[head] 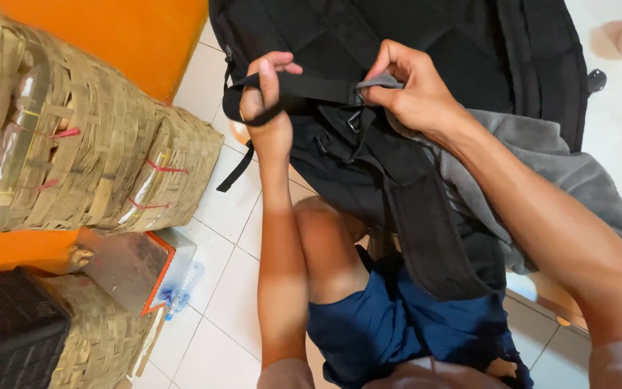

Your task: Cleaning the back cushion of a black backpack by applying cleaning solution to a cloth and wiping the surface.

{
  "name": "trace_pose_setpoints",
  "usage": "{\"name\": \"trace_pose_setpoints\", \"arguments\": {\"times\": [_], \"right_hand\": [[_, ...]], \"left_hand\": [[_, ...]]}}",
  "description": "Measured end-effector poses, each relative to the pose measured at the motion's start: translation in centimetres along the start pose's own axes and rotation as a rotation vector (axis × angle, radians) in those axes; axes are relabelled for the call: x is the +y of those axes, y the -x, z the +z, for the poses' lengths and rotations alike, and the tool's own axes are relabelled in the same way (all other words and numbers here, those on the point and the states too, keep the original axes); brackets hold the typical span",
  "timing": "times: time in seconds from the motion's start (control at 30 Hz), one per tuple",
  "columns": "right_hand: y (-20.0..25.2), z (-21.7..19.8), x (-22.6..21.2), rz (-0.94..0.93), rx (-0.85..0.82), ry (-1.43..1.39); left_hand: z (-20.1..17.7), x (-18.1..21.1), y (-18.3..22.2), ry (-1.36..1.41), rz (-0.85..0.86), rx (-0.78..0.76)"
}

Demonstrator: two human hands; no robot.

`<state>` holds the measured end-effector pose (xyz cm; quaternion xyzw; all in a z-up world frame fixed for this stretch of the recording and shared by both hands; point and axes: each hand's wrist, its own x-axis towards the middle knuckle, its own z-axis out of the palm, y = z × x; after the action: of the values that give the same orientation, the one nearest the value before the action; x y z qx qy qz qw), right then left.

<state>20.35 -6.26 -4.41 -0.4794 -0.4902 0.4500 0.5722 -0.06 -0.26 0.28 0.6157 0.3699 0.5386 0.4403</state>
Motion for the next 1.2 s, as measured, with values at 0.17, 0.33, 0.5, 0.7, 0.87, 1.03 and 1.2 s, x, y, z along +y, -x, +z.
{"name": "trace_pose_setpoints", "arguments": {"times": [0.17,0.33,0.5,0.7,0.87,1.03,1.2], "right_hand": [[0.1,0.2,-0.6,0.004,-0.003,0.031],[0.2,0.2,-1.2,-0.015,-0.01,0.064],[0.4,0.3,-1.6,-0.024,-0.02,0.078],[1.0,0.9,-3.2,-0.338,0.138,0.158],[0.6,0.7,-2.9,-0.489,0.018,0.305],[0.6,0.7,-2.7,-0.403,-0.144,0.333],[0.4,0.2,-1.9,-0.334,-0.078,0.389]], "left_hand": [[0.6,1.7,0.6,0.099,-0.172,-0.092],[1.0,0.5,1.1,0.015,-0.079,-0.247],[1.0,0.1,1.0,-0.27,0.036,-0.35],[1.9,0.6,1.6,-0.306,0.131,-0.239],[2.6,1.0,1.8,-0.32,0.147,-0.27],[2.6,0.8,1.7,-0.294,0.117,-0.274],[3.1,0.1,1.3,-0.29,0.194,-0.277]]}}
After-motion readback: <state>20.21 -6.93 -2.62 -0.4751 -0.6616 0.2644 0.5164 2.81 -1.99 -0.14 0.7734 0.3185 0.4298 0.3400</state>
